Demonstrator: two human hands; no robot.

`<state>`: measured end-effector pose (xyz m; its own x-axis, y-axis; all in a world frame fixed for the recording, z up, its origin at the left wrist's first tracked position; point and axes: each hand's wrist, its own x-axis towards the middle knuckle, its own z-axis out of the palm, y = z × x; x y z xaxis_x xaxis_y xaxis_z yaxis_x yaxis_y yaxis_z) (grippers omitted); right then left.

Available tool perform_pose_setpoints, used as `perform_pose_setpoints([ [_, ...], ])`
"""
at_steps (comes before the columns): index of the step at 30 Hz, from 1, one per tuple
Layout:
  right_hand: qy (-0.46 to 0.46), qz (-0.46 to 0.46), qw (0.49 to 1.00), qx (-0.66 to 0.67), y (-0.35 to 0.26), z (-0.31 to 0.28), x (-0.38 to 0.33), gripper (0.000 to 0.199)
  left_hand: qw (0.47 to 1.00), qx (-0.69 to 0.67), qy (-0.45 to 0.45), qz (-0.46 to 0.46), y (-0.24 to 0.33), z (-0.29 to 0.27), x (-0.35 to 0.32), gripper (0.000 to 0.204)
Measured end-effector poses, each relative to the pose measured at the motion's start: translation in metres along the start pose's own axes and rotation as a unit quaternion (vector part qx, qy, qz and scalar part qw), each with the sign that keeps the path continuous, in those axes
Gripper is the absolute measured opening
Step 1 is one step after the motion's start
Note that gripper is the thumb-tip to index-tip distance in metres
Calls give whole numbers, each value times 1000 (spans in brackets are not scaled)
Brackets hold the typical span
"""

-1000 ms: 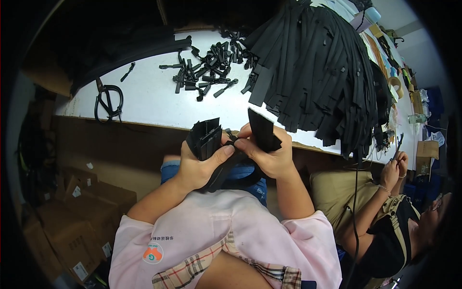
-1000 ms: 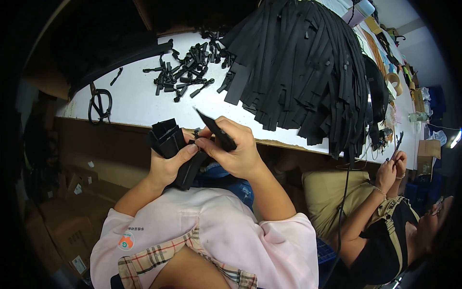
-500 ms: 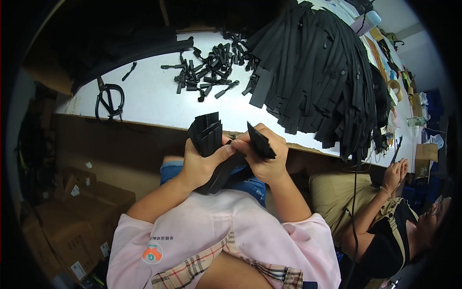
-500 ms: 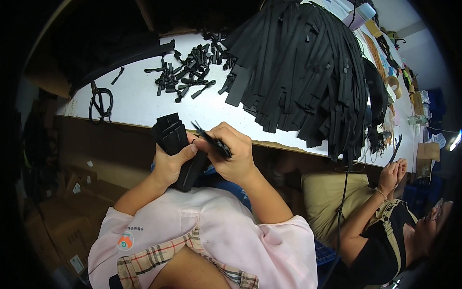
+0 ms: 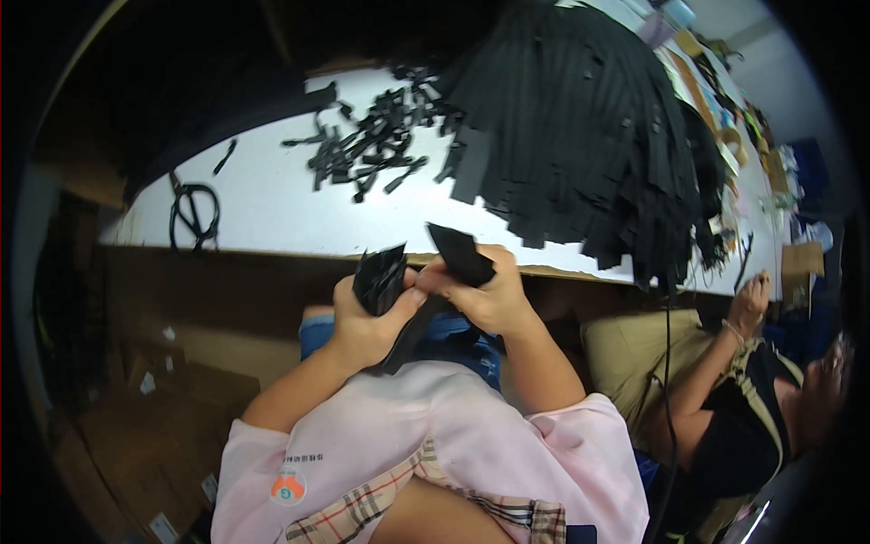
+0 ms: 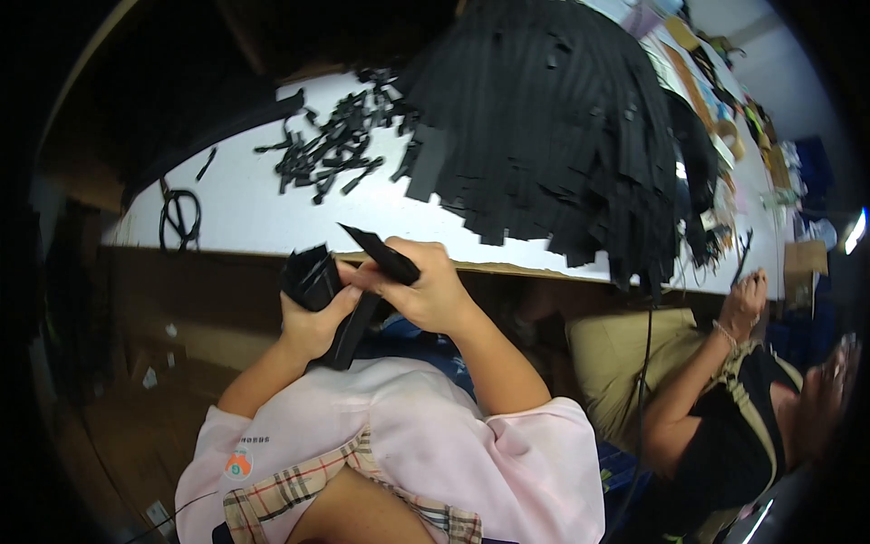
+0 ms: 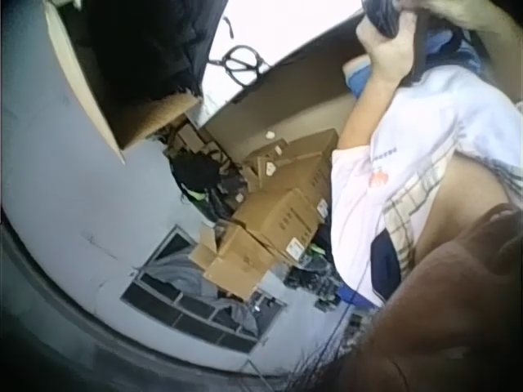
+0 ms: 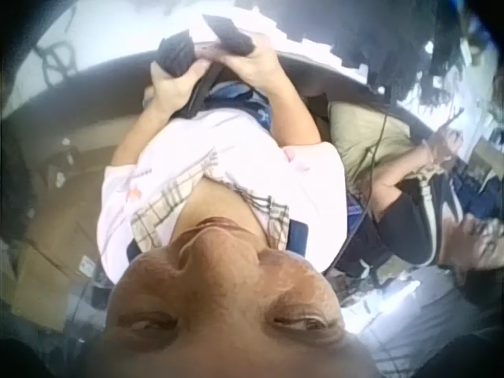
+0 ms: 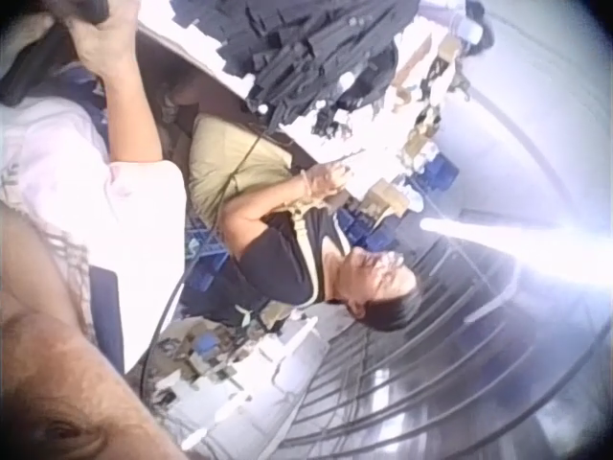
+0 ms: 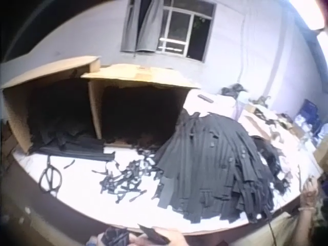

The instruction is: Threading sliders onto zipper tapes and sorting them.

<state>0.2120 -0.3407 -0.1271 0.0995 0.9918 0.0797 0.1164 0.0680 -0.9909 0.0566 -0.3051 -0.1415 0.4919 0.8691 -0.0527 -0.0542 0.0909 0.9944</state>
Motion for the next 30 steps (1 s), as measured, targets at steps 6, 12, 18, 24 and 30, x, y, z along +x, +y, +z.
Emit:
perform_pose_setpoints([
  [6, 93, 118, 971, 187, -7, 12, -8, 14, 992, -106, 60, 16, 15, 9, 3, 18],
  [12, 55, 160, 944, 283, -16, 13, -14, 13, 996, -88, 35, 1, 20, 7, 7, 22],
  [18, 9, 232, 870, 434, -10, 7, -15, 8, 969, -187, -82, -139, 23, -10, 15, 23],
  [24, -22, 277, 857, 434, -10, 8, -13, 4, 983, -131, -124, -31, 23, -13, 14, 19],
  [30, -35, 252, 864, 435, -11, 9, -15, 4, 984, -129, -115, -37, 14, -14, 12, 18],
])
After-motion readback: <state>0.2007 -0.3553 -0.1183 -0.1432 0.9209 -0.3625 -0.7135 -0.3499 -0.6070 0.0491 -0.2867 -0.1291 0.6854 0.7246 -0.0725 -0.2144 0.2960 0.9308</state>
